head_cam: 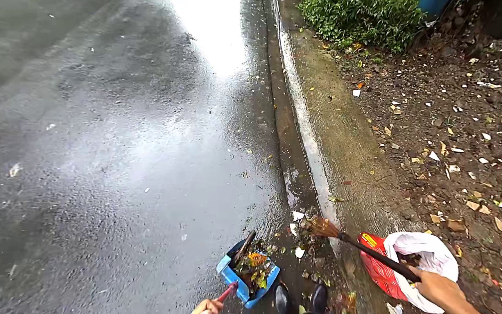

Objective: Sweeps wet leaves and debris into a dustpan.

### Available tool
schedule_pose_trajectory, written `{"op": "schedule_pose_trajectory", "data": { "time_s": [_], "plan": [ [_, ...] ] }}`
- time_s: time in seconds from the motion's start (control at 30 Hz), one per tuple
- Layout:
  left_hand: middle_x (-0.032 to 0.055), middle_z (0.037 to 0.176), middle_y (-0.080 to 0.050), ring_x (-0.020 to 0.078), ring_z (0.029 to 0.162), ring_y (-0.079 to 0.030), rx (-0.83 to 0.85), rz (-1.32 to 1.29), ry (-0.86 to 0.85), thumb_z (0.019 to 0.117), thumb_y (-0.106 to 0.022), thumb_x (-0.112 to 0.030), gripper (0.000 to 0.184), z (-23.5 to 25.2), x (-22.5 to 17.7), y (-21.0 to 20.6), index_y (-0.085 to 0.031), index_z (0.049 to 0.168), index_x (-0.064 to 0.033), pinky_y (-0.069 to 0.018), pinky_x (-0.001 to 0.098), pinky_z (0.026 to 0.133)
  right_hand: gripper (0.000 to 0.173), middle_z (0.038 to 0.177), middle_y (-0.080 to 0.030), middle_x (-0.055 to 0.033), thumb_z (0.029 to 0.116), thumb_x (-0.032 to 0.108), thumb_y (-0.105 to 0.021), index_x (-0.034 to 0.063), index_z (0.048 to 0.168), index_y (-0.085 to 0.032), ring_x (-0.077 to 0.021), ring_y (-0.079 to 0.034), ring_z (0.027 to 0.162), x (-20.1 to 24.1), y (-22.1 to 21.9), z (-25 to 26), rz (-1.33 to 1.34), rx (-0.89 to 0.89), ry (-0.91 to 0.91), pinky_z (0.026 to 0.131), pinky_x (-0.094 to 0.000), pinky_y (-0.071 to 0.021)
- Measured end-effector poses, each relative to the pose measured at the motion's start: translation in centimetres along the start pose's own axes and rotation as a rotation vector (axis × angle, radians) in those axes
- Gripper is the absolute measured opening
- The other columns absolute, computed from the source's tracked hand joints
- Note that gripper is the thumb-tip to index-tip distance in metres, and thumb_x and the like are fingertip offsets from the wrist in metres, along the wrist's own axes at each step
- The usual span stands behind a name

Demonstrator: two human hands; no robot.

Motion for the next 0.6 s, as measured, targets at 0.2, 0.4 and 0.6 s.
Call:
{"op": "schedule_pose_trajectory", "data": {
  "time_s": [0.2,0.4,0.6],
  "plan": [
    [0.0315,0.114,-0.064,0.0338,0.113,-0.063,-0.082,0.064,0.011,0.0829,-0.056,0.006,0.009,-0.6,-1.3,-1.3,-0.056,0.086,0.0140,-0.0506,0.0448,0.098,0.059,0.140,-0.061,-0.0271,0.1005,0.021,-0.057,0.0094,0.157,-0.042,-0.0466,-0.061,0.127,7.9,-5.2,4.4,0.002,0.048,-0.020,0.100,-0.0650,-0.0498],
    [0.0282,0.112,-0.067,0.0265,0.110,-0.066,-0.141,0.008,-0.001,0.0830,-0.051,0.004,0.010,-1.7,-0.7,-2.2,-0.055,0.085,0.0128,-0.0528,0.0398,0.096,0.051,0.137,-0.064,-0.0256,0.1032,0.027,-0.056,0.0184,0.153,-0.050,-0.0474,-0.060,0.127,4.8,-2.2,1.6,-0.057,0.114,0.154,0.102,-0.0691,-0.0457],
    [0.0209,0.107,-0.070,0.0179,0.107,-0.069,-0.203,-0.059,-0.020,0.0743,-0.056,0.010,0.014,-1.8,-0.6,-2.0,-0.054,0.088,0.0117,-0.0548,0.0357,0.097,0.057,0.138,-0.060,-0.0300,0.1016,0.017,-0.054,0.0105,0.157,-0.042,-0.0499,-0.061,0.123,9.1,0.1,4.8,-0.094,-0.034,0.145,0.097,-0.0669,-0.0497]
  ]
}}
Point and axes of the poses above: each hand's wrist, its own z-axis towards the middle knuckle, its own y-axis out of the back of the hand, x = y × z, the point moved 6 cm from there along z, towards the middle knuckle
